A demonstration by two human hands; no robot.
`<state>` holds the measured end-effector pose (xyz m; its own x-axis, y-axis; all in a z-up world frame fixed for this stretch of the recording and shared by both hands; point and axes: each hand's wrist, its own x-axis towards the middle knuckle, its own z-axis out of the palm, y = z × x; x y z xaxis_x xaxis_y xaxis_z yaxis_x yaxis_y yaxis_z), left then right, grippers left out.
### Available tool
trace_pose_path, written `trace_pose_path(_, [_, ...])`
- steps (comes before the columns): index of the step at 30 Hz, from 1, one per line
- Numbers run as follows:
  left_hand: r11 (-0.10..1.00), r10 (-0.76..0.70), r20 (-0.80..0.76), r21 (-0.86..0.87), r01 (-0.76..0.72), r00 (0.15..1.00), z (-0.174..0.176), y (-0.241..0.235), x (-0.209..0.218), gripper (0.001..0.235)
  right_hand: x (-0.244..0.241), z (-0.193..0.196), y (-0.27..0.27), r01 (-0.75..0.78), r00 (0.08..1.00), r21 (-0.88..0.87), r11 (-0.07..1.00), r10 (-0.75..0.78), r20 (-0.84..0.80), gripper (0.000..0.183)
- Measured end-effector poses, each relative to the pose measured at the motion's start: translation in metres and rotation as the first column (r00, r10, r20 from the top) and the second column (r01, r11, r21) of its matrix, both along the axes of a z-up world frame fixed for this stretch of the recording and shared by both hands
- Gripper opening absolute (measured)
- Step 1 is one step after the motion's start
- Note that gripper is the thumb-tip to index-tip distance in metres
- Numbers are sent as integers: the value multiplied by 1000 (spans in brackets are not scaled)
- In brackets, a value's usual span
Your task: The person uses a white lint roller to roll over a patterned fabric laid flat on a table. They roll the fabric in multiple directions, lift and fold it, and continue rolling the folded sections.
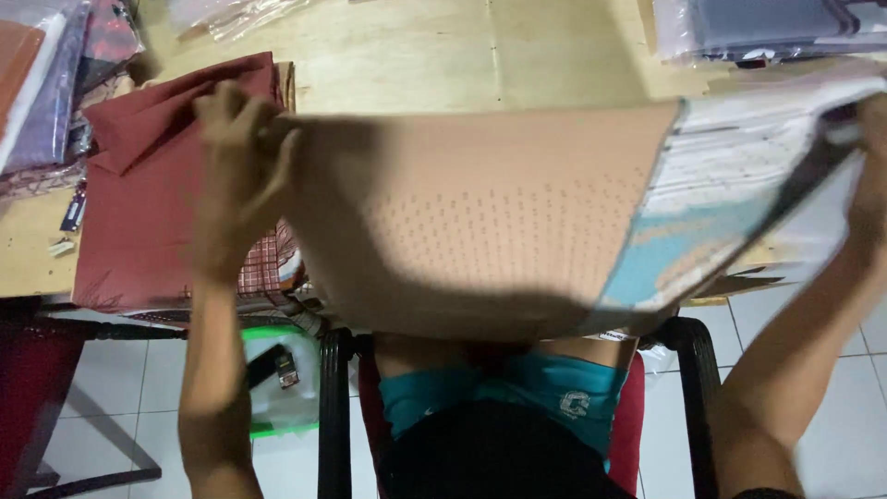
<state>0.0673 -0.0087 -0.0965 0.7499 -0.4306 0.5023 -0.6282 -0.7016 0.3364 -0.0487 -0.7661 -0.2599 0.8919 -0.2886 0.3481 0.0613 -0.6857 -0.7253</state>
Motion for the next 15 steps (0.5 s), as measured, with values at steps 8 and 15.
trace_pose_path(8, [983, -50, -319, -182, -9, 946, -125, -23, 147, 12, 110, 78, 194, -24, 913, -145, 989, 81, 400, 54])
trace_pose_path(15, [982, -77, -196, -186, 40, 978, -159, -36, 197, 17, 137, 56, 189, 42, 957, -223, 974, 25, 288, 54])
